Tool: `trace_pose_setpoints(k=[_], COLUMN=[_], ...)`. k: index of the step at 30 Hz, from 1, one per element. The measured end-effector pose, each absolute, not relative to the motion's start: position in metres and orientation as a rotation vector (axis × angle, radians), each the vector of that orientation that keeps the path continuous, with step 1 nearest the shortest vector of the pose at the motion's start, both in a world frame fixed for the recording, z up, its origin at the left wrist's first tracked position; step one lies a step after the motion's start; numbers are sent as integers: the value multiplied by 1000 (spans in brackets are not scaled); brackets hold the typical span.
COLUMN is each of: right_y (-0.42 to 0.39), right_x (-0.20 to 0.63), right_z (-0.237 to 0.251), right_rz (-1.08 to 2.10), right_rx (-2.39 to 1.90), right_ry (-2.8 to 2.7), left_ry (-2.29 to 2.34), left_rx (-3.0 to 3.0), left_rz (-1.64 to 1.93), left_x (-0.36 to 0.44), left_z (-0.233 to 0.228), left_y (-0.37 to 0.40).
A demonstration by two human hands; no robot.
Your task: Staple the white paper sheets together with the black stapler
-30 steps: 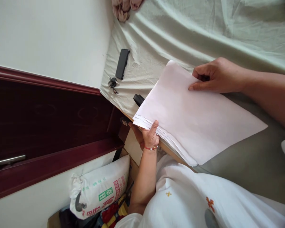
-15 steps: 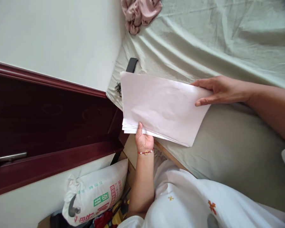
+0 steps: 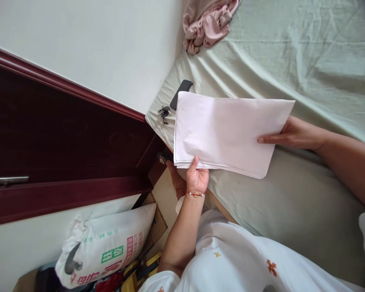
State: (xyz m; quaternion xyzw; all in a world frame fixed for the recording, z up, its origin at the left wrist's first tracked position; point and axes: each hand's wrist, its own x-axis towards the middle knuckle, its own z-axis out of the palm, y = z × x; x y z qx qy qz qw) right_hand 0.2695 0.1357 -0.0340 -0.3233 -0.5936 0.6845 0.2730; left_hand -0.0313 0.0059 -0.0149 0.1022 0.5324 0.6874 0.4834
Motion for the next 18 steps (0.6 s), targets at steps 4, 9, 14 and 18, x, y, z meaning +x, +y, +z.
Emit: trace_pose_setpoints(k=[4,9,14,18], right_y=[131,127,128,129], right_x=[268,271,272,269], right_z=[-27,-22,-23,-19], right_rz=[1785,1797,1861,1846], right_rx=[-914,-896,-912,-884], right_ry=[-1388,-1264,-1313,-1486], left_ry=[1361,1476,1558,1579], left_rx=[368,627,726,754], left_rz=[1626,1544,1461,1610], left_x=[-53,-90,-82,-71], left_z=[-9,-1,-8,-5], left_y=[-3,-11,-5,0])
